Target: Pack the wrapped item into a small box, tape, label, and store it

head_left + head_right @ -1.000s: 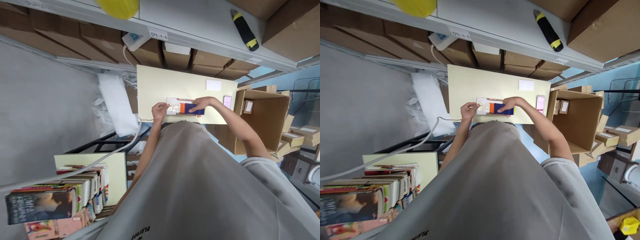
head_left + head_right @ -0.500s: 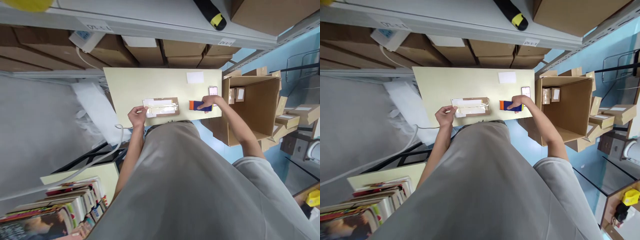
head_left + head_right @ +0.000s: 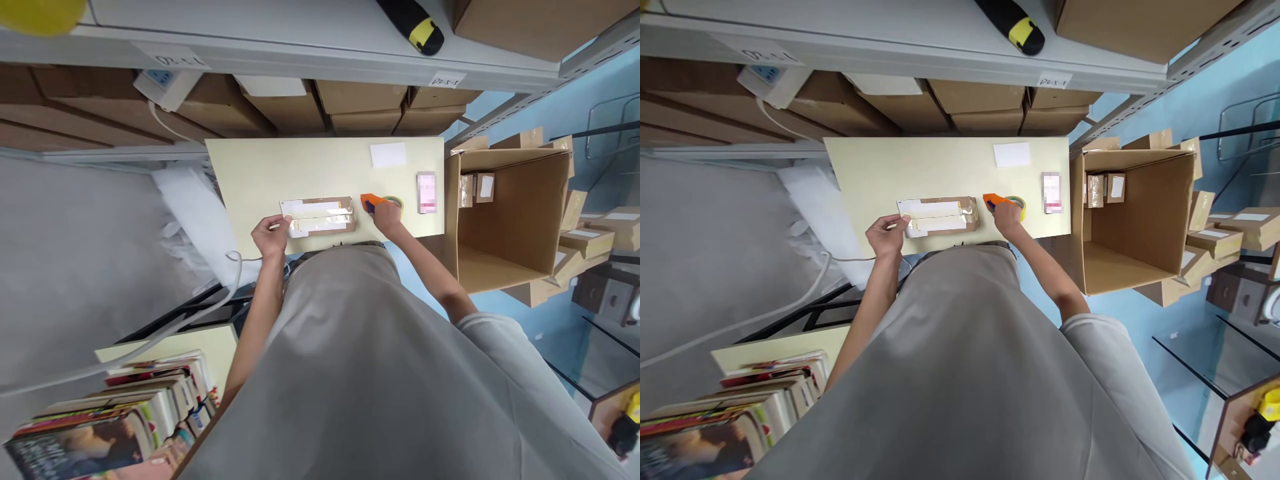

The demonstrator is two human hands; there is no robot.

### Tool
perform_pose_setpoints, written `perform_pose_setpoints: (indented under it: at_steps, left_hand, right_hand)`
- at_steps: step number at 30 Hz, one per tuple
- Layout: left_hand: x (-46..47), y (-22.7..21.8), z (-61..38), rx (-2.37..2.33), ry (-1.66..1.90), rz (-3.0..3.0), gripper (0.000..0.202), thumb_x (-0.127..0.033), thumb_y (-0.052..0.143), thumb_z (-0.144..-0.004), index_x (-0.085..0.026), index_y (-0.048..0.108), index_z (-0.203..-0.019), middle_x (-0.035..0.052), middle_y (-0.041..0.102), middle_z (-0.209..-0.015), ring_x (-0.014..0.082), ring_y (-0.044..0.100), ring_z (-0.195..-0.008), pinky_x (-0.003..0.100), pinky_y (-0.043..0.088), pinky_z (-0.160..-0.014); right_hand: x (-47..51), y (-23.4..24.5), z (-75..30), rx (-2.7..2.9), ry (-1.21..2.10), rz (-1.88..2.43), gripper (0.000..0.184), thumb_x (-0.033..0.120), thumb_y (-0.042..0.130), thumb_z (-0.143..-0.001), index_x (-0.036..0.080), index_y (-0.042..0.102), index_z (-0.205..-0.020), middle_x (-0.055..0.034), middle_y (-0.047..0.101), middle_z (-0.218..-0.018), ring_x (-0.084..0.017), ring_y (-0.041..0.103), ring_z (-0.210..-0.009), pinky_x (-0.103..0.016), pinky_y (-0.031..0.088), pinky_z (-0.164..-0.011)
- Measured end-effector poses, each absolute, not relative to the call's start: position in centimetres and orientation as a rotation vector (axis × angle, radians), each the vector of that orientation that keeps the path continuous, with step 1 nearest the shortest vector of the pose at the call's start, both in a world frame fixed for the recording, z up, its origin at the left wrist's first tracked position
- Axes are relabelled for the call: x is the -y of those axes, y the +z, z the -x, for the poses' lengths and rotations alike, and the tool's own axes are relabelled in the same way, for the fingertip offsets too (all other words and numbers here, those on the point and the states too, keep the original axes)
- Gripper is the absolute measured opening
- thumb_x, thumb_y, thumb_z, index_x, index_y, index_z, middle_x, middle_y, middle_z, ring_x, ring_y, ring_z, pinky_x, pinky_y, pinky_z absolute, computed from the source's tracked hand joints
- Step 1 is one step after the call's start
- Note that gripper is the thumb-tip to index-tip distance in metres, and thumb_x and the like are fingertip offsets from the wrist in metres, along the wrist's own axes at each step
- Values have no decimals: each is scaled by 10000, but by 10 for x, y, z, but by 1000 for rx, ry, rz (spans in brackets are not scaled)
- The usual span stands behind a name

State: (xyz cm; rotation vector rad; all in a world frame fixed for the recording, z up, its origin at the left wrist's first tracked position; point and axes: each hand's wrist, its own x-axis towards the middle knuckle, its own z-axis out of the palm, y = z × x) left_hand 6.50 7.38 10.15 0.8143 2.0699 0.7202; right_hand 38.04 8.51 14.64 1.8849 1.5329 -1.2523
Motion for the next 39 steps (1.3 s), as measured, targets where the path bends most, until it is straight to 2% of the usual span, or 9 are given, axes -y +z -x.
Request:
perform_pose_setpoints:
  at_steps: [5, 10, 15, 18, 21, 27, 31, 35, 39]
  left_hand:
    - [-74, 103, -64, -2046, 739, -803, 164, -292, 830, -810, -197, 744, -912, 53, 774, -945, 217, 712, -888, 366, 649, -881]
    - [-70, 104, -64, -2027, 720, -854, 188, -304, 826, -839, -198, 742, -970, 56, 784, -953, 217, 731, -888, 367, 654, -910]
    - [-66, 104, -61, -1989, 714, -914, 260, -295, 783, -890, -203, 751, -1131, 100, 837, -1155, 240, 794, -1008, 393, 654, -1021]
    - [-63, 102, -59, -1926, 693, -978, 301, -321, 769, -913, -194, 758, -1186, 124, 839, -1236, 266, 799, -1098, 414, 631, -1086]
    - [-61, 99, -59, -1842, 655, -1064, 351, -357, 772, -916, -204, 754, -1231, 119, 835, -1240, 288, 788, -1132, 432, 600, -1131]
    - [-61, 81, -72, -1855, 592, -1047, 562, -486, 925, -802, -237, 700, -1253, 151, 803, -1216, 431, 749, -1247, 549, 585, -1144]
    - [-65, 69, -75, -1837, 535, -976, 615, -513, 960, -763, -221, 680, -1227, 205, 797, -1238, 496, 733, -1308, 619, 563, -1175]
    - [-66, 66, -65, -1698, 612, -1000, 415, -485, 866, -865, -235, 724, -1164, 184, 814, -1262, 425, 737, -1331, 568, 548, -1225]
    - [-63, 72, -50, -1689, 694, -942, 386, -340, 788, -911, -197, 754, -1268, 182, 785, -1412, 326, 768, -1255, 464, 606, -1154]
  right_hand:
    - [-62, 123, -380, -1560, -932, -2224, 569, 356, 376, -1225, -47, 493, -1610, -352, 751, -1432, -410, 722, -1395, -507, 391, -1319]
    - [-44, 100, -374, -1549, -840, -2314, 529, 297, 362, -1216, -19, 498, -1618, -355, 662, -1567, -385, 609, -1559, -482, 372, -1345]
    - [-40, 114, -370, -1522, -772, -2452, 565, 231, 382, -1178, -43, 464, -1666, -351, 613, -1642, -392, 558, -1600, -487, 357, -1365]
    - [-39, 143, -358, -1656, -843, -2510, 597, 310, 297, -1217, 8, 423, -1717, -319, 587, -1703, -345, 546, -1624, -434, 401, -1343]
    - [-40, 167, -334, -1726, -1172, -2389, 590, 404, 225, -1247, 119, 440, -1716, -238, 682, -1633, -293, 650, -1535, -346, 515, -1211]
    - [-55, 166, -294, -1470, -1346, -2322, 807, 691, 523, -1171, 78, 427, -1686, -263, 757, -1525, -404, 728, -1417, -377, 579, -1101]
    - [-62, 157, -297, -1438, -1327, -2337, 651, 623, 466, -1202, 111, 521, -1601, -234, 773, -1514, -365, 739, -1392, -356, 575, -1094]
    - [-58, 160, -313, -1577, -1351, -2318, 584, 524, 252, -1240, 166, 676, -1422, -147, 823, -1389, -264, 754, -1288, -284, 560, -1061]
    - [-45, 165, -321, -1585, -1230, -2514, 704, 650, 345, -1191, 108, 681, -1489, -178, 828, -1321, -246, 765, -1225, -287, 581, -1044]
